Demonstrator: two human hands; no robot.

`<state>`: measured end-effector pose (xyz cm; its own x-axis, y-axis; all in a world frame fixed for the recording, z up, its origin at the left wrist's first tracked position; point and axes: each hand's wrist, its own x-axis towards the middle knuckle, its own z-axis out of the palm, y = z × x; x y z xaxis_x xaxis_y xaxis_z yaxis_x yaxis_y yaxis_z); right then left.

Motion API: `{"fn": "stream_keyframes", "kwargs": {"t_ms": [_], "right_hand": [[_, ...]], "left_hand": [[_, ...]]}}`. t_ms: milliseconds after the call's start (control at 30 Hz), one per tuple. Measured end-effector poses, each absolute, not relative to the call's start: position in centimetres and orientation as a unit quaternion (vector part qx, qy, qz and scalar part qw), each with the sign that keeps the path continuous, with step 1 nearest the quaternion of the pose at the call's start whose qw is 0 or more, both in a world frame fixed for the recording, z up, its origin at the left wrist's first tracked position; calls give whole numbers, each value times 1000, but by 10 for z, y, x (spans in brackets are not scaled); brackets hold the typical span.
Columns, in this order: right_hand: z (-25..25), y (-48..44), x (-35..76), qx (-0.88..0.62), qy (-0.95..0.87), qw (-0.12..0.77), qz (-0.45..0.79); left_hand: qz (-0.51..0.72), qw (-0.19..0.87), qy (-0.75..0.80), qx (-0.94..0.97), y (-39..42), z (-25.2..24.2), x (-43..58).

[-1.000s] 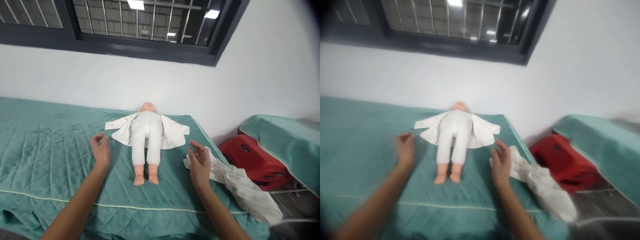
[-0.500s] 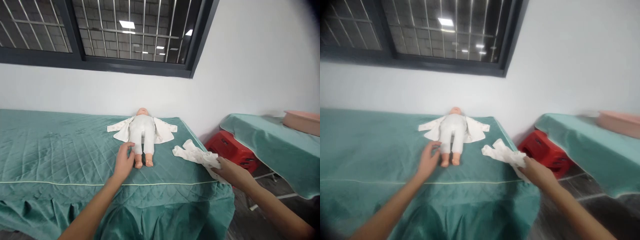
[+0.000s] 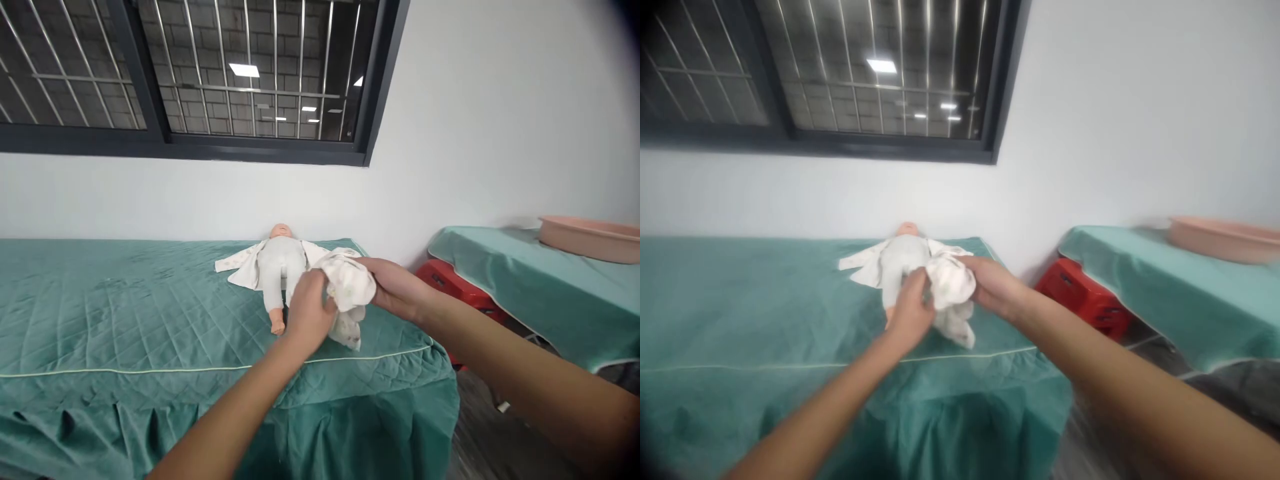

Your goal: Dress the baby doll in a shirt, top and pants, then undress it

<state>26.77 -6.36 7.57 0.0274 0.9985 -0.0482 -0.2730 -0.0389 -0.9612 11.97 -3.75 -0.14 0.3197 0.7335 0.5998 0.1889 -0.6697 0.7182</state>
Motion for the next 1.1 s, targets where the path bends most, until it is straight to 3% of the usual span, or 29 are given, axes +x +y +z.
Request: {"fn": "stream_keyframes", "kwargs": {"t_ms": [167,267,400,600,833,1000,1100], "right_hand": [[109,-67,247,-471,-517,603,384],[133,-73,237,-441,-603,619,242],[161,-78,214,-384,-766,497,140],[176,-54,191,-448,-837,254,186],[176,-38,184,-433,-823,252,267],[169,-33,199,-374,-821,210,377],[158,-29,200,-374,-807,246,385]], "left_hand": [[515,400,291,700,-19,55,74],[515,421,302,683,-18,90,48],[385,480,234,752,-21,127,22],[257,468,189,824,-20,156,-12],[226,488,210,816,0,149,-41],[345,539,235,732,11,135,-47],[416,547,237,686,16,130,-40]]}}
